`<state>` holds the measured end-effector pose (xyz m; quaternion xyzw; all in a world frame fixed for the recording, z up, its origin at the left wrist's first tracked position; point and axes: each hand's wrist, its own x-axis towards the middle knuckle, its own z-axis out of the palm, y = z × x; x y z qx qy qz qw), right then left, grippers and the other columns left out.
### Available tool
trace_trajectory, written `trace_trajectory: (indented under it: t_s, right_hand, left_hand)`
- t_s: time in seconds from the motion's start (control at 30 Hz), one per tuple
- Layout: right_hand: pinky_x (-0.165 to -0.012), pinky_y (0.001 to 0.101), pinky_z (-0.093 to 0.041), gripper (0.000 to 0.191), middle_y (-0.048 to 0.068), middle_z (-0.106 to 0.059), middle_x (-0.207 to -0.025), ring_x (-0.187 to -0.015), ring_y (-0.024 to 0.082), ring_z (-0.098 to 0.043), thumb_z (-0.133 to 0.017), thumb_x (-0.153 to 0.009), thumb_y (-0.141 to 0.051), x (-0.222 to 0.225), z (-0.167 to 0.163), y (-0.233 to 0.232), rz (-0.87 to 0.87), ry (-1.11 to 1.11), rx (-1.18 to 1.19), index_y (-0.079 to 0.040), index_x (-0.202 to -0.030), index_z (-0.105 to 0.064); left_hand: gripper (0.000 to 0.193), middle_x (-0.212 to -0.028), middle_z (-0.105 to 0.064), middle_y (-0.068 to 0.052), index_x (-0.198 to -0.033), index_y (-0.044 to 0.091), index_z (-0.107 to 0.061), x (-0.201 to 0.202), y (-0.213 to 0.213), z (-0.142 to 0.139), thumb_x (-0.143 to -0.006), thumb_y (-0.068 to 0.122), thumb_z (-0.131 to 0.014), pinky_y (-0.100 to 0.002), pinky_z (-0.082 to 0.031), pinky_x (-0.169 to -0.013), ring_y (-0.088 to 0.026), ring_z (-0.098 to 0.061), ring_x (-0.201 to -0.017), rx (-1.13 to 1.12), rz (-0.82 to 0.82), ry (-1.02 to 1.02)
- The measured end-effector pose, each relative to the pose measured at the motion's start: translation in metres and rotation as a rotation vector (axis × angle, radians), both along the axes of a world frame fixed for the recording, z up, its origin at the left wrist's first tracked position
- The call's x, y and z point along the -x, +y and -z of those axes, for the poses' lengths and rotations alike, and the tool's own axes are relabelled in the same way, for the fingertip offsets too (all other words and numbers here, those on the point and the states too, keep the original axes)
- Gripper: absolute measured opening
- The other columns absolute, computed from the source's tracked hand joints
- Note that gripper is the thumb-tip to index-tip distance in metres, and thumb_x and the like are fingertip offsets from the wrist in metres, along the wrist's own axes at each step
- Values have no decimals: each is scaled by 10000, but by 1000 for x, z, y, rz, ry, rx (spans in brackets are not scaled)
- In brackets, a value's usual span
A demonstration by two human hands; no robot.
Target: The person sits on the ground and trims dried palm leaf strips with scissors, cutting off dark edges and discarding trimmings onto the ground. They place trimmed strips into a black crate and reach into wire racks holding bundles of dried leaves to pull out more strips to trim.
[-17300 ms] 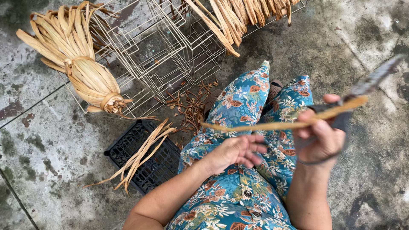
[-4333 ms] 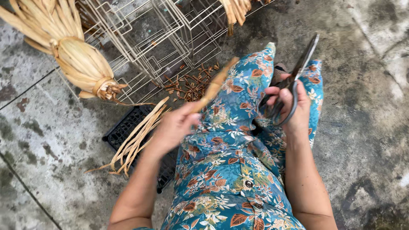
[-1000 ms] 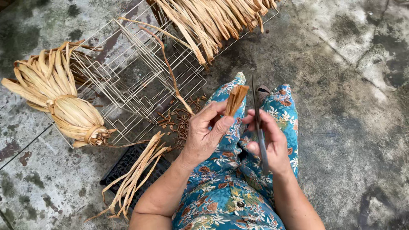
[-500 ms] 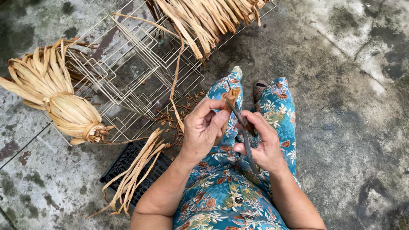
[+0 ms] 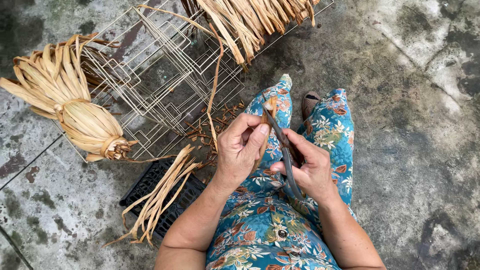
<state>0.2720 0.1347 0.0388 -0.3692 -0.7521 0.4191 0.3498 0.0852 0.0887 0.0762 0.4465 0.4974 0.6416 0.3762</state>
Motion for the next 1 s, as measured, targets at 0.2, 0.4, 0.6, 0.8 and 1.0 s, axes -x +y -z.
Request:
trace_trajectory:
  t_s: [0.2,0.4,0.6,0.8,1.0]
  right_hand:
    - [-609,212,-444,737,-19,-637,-866,-681,35,-531,-912,-737,-275,8,5,0,-23,58,189,-47,-1392,-663]
    - [-650,203,-477,681,16,-676,-977,-729,40,-573,-858,-830,-187,20,7,10,-72,390,388,-49,-1416,-540]
    - [-683,227,-524,574,125,-717,-1036,-749,94,-622,-782,-881,-81,24,14,5,-43,542,522,-35,-1384,-509]
    - [-672,246,-516,524,216,-720,-1041,-716,136,-610,-713,-915,-47,-1,19,20,-1,684,529,-19,-1388,-487]
    - [-606,229,-484,552,205,-717,-972,-652,122,-587,-749,-883,-89,-18,27,19,-59,676,562,-13,-1376,-513]
  left_hand:
    - [107,-765,-582,42,-1056,24,-650,13,-2,6,-1058,131,-646,-175,-405,-521,16,-522,-632,33,-28,38]
    - [122,-820,-619,34,-1111,35,-647,9,-4,2,-1062,146,-642,-167,-444,-556,9,-556,-656,34,8,-84]
    - [247,-1242,-637,-73,-1265,55,-674,8,-9,23,-1028,122,-690,-225,-587,-734,-80,-659,-879,-110,-69,233]
    - [564,-1466,-484,-228,-1463,61,-525,102,28,138,-994,316,-706,-470,-441,-1090,-353,-489,-1356,294,-712,776]
    - [976,-1343,-611,-213,-1556,26,-271,135,66,222,-874,604,-663,-458,-545,-988,-331,-663,-1190,745,-239,112]
